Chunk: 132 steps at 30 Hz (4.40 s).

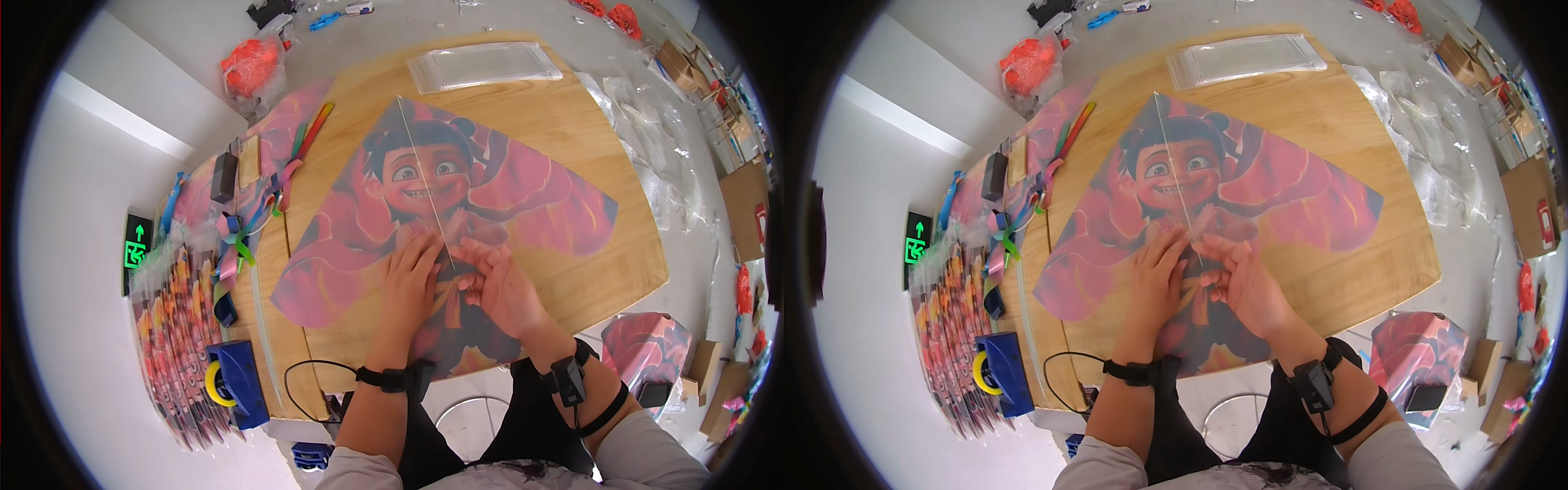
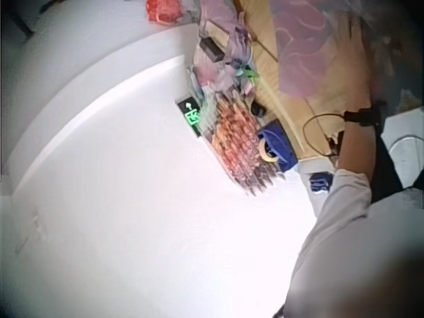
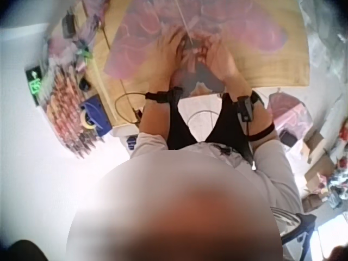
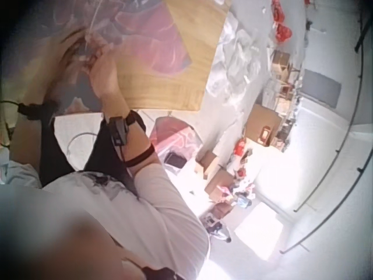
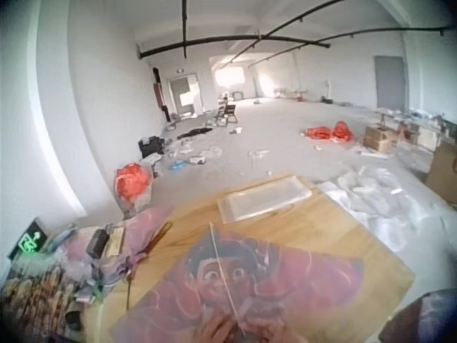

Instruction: The person is assembling a cartoon-printed kite, inserting rods and connecting string.

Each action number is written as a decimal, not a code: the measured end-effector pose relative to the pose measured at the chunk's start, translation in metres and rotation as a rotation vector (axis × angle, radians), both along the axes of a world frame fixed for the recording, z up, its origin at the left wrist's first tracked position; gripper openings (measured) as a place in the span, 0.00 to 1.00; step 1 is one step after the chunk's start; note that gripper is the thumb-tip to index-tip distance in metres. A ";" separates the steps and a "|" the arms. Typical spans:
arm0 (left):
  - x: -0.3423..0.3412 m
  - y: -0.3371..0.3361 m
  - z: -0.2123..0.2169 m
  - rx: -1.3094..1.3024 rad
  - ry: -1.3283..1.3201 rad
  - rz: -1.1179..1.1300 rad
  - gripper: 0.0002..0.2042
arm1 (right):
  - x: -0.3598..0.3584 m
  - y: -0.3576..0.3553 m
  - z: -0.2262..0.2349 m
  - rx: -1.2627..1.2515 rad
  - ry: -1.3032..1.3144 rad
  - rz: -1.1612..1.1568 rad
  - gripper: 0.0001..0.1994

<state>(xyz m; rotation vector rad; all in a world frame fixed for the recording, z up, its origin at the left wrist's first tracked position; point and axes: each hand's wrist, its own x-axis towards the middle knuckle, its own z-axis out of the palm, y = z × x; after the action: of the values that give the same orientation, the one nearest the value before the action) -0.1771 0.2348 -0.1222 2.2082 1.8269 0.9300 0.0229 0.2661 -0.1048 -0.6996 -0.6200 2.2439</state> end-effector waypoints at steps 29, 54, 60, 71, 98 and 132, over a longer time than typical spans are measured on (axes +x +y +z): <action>0.015 0.004 0.009 -0.046 0.008 0.051 0.28 | -0.003 -0.001 -0.001 -0.001 0.025 0.023 0.34; 0.014 0.004 0.008 -0.078 -0.088 0.073 0.43 | -0.003 -0.004 -0.004 0.074 -0.009 0.063 0.31; 0.015 0.005 0.008 -0.081 -0.055 0.080 0.41 | -0.003 -0.005 -0.001 0.110 -0.036 0.077 0.31; 0.016 0.005 0.010 -0.070 -0.022 0.092 0.40 | -0.004 -0.006 0.000 0.110 -0.056 0.084 0.30; 0.016 0.004 0.012 -0.090 0.023 0.090 0.47 | -0.005 -0.006 0.010 0.135 0.046 0.059 0.32; 0.016 0.002 0.011 -0.045 0.063 0.103 0.25 | -0.008 -0.009 0.012 -0.002 0.077 0.014 0.28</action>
<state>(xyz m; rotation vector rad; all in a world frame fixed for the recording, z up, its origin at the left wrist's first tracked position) -0.1606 0.2366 -0.1115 2.1583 1.9864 0.8375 0.0145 0.2572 -0.0927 -0.6088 -0.5862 2.2730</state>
